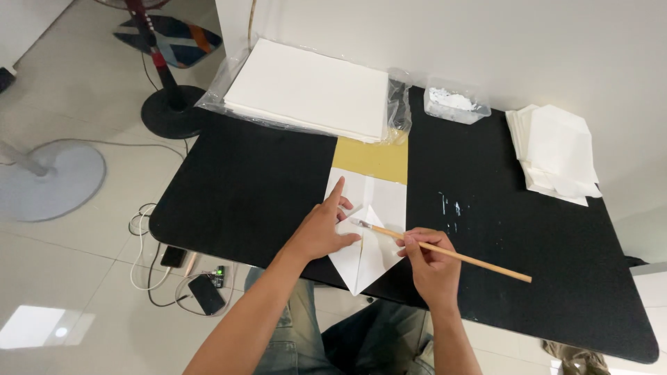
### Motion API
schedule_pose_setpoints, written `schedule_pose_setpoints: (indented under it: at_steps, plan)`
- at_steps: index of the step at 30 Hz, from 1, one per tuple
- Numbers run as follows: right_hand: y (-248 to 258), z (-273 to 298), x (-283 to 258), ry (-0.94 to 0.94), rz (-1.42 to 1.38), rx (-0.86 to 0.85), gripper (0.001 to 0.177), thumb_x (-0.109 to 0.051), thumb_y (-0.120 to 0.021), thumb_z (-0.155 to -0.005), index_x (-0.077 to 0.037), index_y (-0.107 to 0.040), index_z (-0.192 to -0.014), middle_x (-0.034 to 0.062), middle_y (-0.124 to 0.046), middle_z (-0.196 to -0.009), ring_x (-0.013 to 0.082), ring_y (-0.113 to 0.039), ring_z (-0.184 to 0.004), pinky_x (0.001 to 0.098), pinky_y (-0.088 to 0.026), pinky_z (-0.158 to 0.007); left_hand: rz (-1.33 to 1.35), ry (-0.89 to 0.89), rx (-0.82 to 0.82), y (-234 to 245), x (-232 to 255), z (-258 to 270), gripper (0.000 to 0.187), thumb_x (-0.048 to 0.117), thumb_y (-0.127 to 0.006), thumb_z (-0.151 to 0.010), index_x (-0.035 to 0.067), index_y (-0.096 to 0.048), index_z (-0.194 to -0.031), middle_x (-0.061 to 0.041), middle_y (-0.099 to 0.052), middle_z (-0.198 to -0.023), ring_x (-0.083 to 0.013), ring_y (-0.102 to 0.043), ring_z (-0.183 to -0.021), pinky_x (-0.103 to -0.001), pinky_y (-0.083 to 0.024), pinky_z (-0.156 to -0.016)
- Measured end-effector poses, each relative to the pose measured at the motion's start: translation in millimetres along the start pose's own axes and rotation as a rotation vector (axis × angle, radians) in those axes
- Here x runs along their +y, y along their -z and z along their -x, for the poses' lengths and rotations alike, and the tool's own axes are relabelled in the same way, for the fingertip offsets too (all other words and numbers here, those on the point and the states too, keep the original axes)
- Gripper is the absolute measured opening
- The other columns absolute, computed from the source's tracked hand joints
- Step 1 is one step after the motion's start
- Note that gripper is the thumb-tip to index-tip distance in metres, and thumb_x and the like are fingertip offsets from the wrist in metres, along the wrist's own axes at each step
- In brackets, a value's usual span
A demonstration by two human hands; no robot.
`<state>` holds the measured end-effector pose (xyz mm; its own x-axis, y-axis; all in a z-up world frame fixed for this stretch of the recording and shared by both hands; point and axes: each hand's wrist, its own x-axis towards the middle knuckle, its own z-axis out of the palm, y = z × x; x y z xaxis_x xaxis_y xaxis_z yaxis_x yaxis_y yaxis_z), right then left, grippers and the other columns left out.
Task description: Folding paper and applying glue with a brush to assemble a paper product
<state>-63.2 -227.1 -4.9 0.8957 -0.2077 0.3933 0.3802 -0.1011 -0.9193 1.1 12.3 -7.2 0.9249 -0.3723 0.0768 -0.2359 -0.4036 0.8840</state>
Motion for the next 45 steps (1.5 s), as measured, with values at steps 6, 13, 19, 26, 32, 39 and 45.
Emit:
schedule_pose_setpoints:
  at_steps: [6, 13, 19, 26, 32, 39, 45]
  plan:
    - [-1.4, 2.6, -24.1, -0.061, 0.217, 0.003, 0.008, -0.003, -0.068, -0.096, -0.004, -0.064, -0.09, 0.0147, -0.072, -0.1, 0.0156, -0.072, -0.065, 0.022, -0.061, -0.063, -0.051, 0.133, -0.041, -1.8, 5.7, -2.2, 0.122, 0.033, -0.084, -0.078, 0.015, -0.002, -0.167, 0.002, -0.059, -0.132, -0.02, -0.06, -0.103, -0.034, -0.047, -0.095]
    - [5.9, -0.1, -26.1, -0.002, 0.143, 0.026, 0.007, 0.0, -0.066, -0.097, 0.001, -0.06, -0.093, 0.0185, -0.068, -0.1, 0.0209, -0.075, -0.077, 0.0246, -0.065, -0.067, -0.077, 0.129, -0.053, -4.4, 0.8, -3.5, 0.118, 0.034, -0.083, -0.08, 0.014, -0.006, -0.167, 0.003, -0.061, -0.132, -0.0201, -0.06, -0.105, -0.035, -0.046, -0.098]
    - [27.6, -4.8, -38.4, 0.094, 0.152, 0.035, 0.014, 0.002, -0.061, -0.101, -0.001, -0.048, -0.107, 0.02, -0.063, -0.094, 0.0221, -0.069, -0.068, 0.0256, -0.06, -0.063, -0.136, 0.086, -0.081, -8.1, -6.1, -6.2, 0.113, 0.036, -0.08, -0.083, 0.013, -0.007, -0.166, 0.001, -0.067, -0.131, -0.021, -0.063, -0.11, -0.037, -0.038, -0.106]
    - [25.1, 7.2, -28.5, 0.266, 0.562, -0.137, 0.016, -0.014, -0.065, -0.098, -0.005, -0.06, -0.109, 0.0093, -0.066, -0.103, 0.0173, -0.066, -0.088, 0.0276, -0.052, -0.079, -0.148, 0.042, -0.074, -9.2, -6.5, -4.7, 0.109, 0.036, -0.078, -0.085, 0.01, -0.009, -0.166, -0.001, -0.066, -0.131, -0.0227, -0.064, -0.113, -0.041, -0.037, -0.108]
    - [2.5, 13.0, -32.7, 0.273, 0.605, -0.212, 0.01, -0.016, -0.062, -0.099, -0.007, -0.061, -0.104, 0.0075, -0.066, -0.1, 0.0181, -0.066, -0.087, 0.0289, -0.053, -0.077, -0.113, 0.04, -0.078, -6.0, -1.0, -2.5, 0.113, 0.035, -0.079, -0.082, 0.008, -0.009, -0.166, -0.002, -0.065, -0.131, -0.023, -0.065, -0.113, -0.04, -0.036, -0.107]
    - [-18.5, 10.3, -29.5, 0.316, 0.544, -0.217, 0.014, -0.02, -0.06, -0.101, -0.006, -0.06, -0.101, 0.0075, -0.064, -0.095, 0.0169, -0.065, -0.083, 0.0277, -0.054, -0.075, -0.104, 0.044, -0.085, -2.6, 4.4, 0.2, 0.122, 0.035, -0.083, -0.079, 0.008, -0.001, -0.166, -0.003, -0.061, -0.135, -0.025, -0.064, -0.116, -0.038, -0.036, -0.108]
    - [-24.6, 9.9, -19.7, 0.325, 0.431, -0.223, 0.013, -0.01, -0.061, -0.1, -0.004, -0.054, -0.11, 0.0105, -0.064, -0.098, 0.0165, -0.066, -0.082, 0.0251, -0.055, -0.069, -0.1, 0.046, -0.082, -4.7, -0.6, -0.3, 0.126, 0.033, -0.084, -0.08, 0.009, 0.006, -0.165, -0.002, -0.055, -0.136, -0.0223, -0.059, -0.107, -0.036, -0.039, -0.104]
